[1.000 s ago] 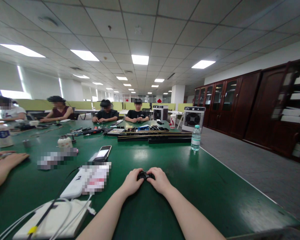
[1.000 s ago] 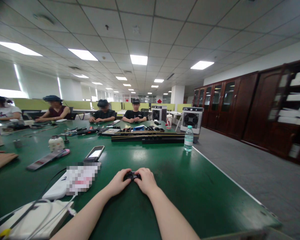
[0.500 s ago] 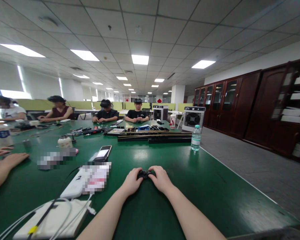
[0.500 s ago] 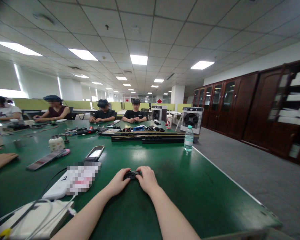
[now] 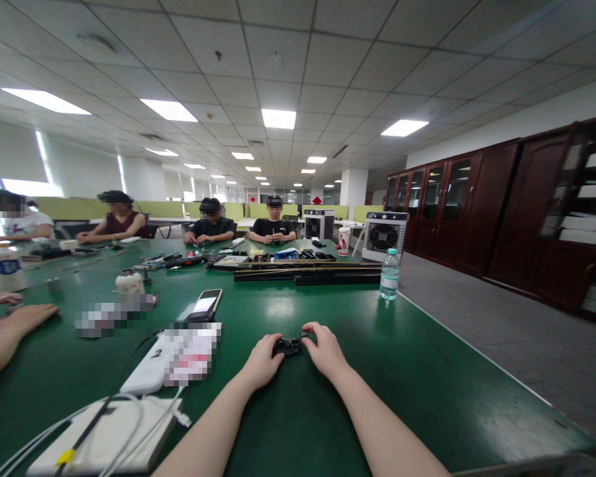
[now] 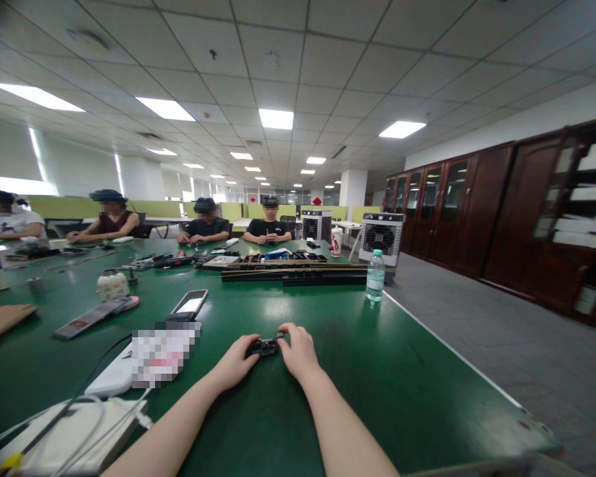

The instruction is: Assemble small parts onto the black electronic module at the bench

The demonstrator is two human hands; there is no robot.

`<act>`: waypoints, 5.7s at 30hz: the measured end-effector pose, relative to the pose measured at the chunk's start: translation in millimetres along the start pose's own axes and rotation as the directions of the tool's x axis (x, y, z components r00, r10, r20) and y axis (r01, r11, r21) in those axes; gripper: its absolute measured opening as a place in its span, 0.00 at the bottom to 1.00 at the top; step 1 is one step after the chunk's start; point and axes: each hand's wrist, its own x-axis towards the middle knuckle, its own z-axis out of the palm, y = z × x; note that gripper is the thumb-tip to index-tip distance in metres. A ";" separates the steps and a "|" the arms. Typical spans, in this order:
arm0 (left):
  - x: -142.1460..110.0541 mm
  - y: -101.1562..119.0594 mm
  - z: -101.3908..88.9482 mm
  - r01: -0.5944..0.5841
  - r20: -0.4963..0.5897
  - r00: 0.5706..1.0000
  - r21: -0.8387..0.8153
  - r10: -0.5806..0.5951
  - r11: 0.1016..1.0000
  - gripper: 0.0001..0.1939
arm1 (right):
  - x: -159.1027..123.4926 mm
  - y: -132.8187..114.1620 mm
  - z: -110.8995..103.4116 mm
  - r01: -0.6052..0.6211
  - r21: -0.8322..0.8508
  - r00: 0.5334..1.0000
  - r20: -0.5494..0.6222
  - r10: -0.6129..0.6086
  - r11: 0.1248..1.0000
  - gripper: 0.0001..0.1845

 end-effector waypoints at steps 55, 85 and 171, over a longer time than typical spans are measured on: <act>0.4 -2.3 0.7 -0.005 -0.024 1.000 -0.055 0.004 0.998 0.21 | 3.6 5.5 -8.1 -0.006 0.086 0.964 -0.264 0.028 0.996 0.14; 0.1 0.5 -1.5 0.003 0.011 1.000 -0.033 -0.003 0.999 0.23 | -4.5 -6.7 -0.6 0.034 0.119 0.992 0.116 -0.048 0.992 0.12; 6.6 -14.2 7.8 0.030 -0.059 0.998 0.030 -0.028 0.999 0.26 | -5.4 7.7 14.5 -0.018 -0.006 0.986 0.164 0.018 1.000 0.18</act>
